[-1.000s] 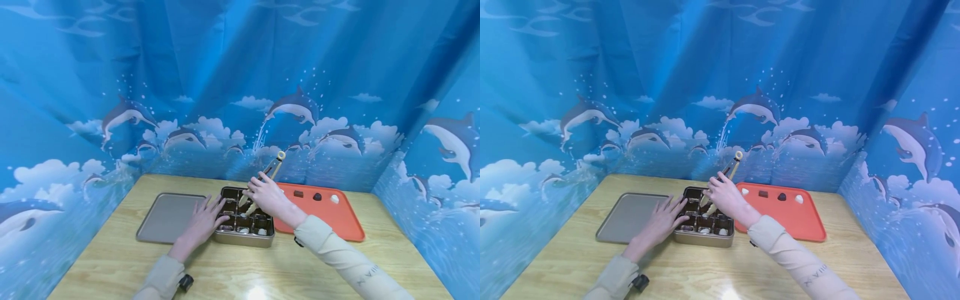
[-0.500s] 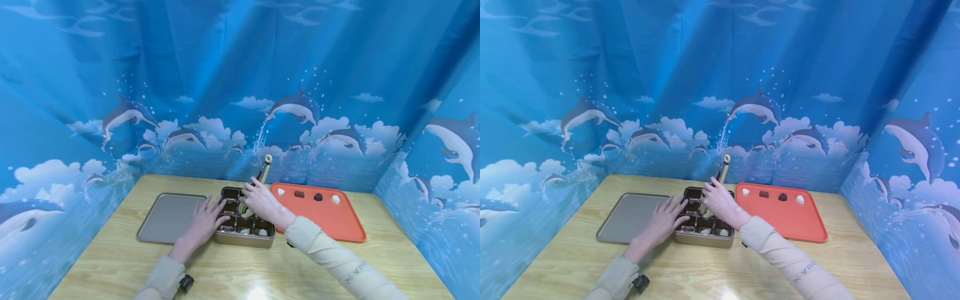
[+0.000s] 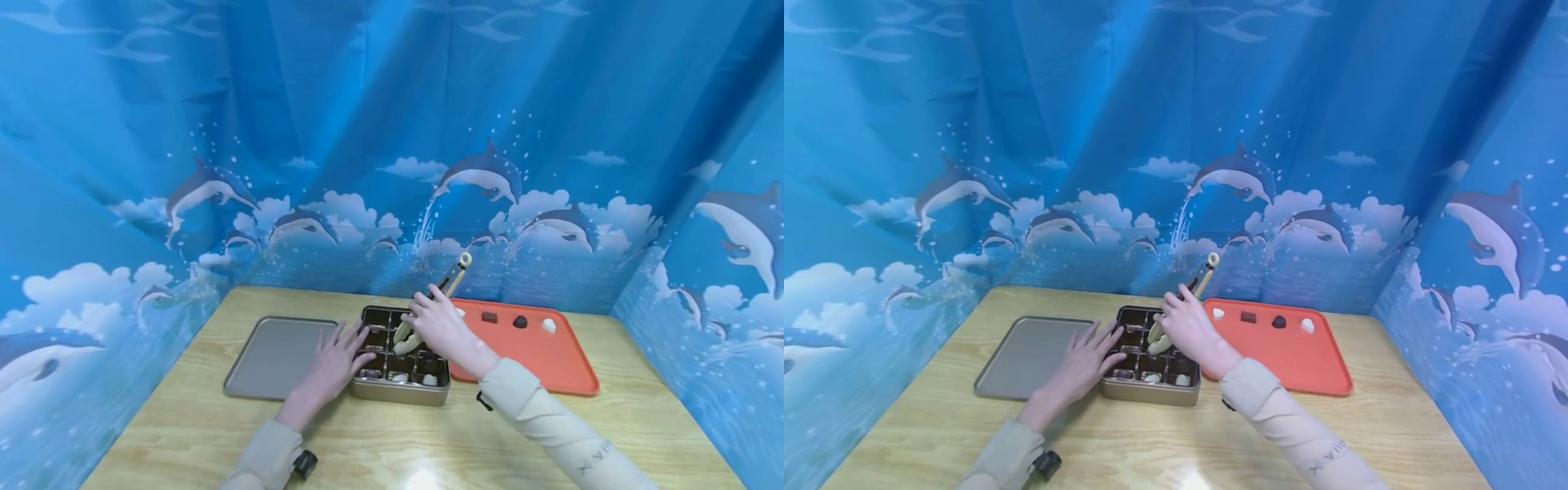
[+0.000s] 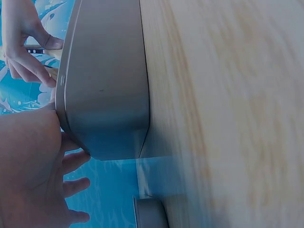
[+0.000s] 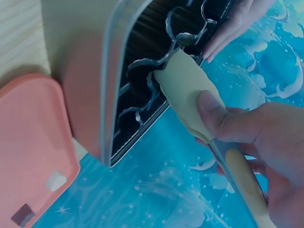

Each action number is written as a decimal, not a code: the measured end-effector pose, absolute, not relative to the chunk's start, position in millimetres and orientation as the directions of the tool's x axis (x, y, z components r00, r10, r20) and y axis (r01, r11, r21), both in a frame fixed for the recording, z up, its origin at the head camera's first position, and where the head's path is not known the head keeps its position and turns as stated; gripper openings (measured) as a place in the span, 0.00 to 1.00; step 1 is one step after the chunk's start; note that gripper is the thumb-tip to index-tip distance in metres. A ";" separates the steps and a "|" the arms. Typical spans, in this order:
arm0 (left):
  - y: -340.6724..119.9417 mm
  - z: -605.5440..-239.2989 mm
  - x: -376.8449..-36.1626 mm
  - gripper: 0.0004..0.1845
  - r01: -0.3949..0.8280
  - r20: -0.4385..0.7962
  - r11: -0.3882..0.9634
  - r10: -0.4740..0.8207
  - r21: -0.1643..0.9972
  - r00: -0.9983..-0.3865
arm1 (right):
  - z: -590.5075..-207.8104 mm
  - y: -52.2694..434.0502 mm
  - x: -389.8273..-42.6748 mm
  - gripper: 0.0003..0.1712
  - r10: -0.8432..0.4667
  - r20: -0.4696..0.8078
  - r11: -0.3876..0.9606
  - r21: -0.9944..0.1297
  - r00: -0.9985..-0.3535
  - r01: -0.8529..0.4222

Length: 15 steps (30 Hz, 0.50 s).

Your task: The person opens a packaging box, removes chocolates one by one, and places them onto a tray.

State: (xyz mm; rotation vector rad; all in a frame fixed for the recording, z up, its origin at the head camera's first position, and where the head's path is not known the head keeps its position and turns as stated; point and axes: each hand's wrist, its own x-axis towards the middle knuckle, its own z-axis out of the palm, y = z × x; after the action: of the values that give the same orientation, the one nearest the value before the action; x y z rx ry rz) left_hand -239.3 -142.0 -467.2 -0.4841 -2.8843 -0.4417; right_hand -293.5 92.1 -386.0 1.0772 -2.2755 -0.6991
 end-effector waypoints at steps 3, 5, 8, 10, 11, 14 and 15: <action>-142.1 -466.6 -239.0 0.35 0.343 0.227 0.900 0.287 0.269 -0.931 | -386.9 101.9 -293.6 0.22 -0.797 0.283 0.578 0.616 -0.534 -0.536; -142.3 -466.2 -238.5 0.34 0.346 0.229 0.898 0.289 0.271 -0.930 | -388.3 108.6 -293.8 0.25 -0.789 0.336 0.604 0.577 -0.514 -0.550; -142.3 -465.0 -237.2 0.34 0.351 0.233 0.895 0.292 0.275 -0.928 | -390.2 118.5 -294.1 0.28 -0.761 0.424 0.649 0.503 -0.491 -0.571; -142.2 -464.8 -236.7 0.34 0.353 0.234 0.894 0.293 0.277 -0.927 | -389.5 125.6 -293.8 0.28 -0.732 0.480 0.679 0.454 -0.484 -0.577; -142.1 -464.6 -236.6 0.34 0.354 0.236 0.893 0.294 0.278 -0.926 | -388.8 129.5 -293.5 0.29 -0.713 0.498 0.698 0.434 -0.493 -0.571; -142.2 -464.6 -236.9 0.34 0.352 0.232 0.894 0.293 0.278 -0.927 | -385.0 143.1 -293.2 0.28 -0.654 0.534 0.752 0.385 -0.535 -0.535; -142.3 -464.5 -237.0 0.34 0.352 0.231 0.893 0.293 0.280 -0.928 | -384.0 148.0 -293.8 0.28 -0.635 0.543 0.768 0.371 -0.549 -0.522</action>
State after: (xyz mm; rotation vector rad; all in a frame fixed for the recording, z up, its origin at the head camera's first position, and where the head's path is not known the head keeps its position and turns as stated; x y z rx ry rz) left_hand -237.0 -142.3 -464.5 -0.4939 -2.8768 -0.4764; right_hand -293.8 148.0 -384.0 0.8587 -2.2792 -0.2156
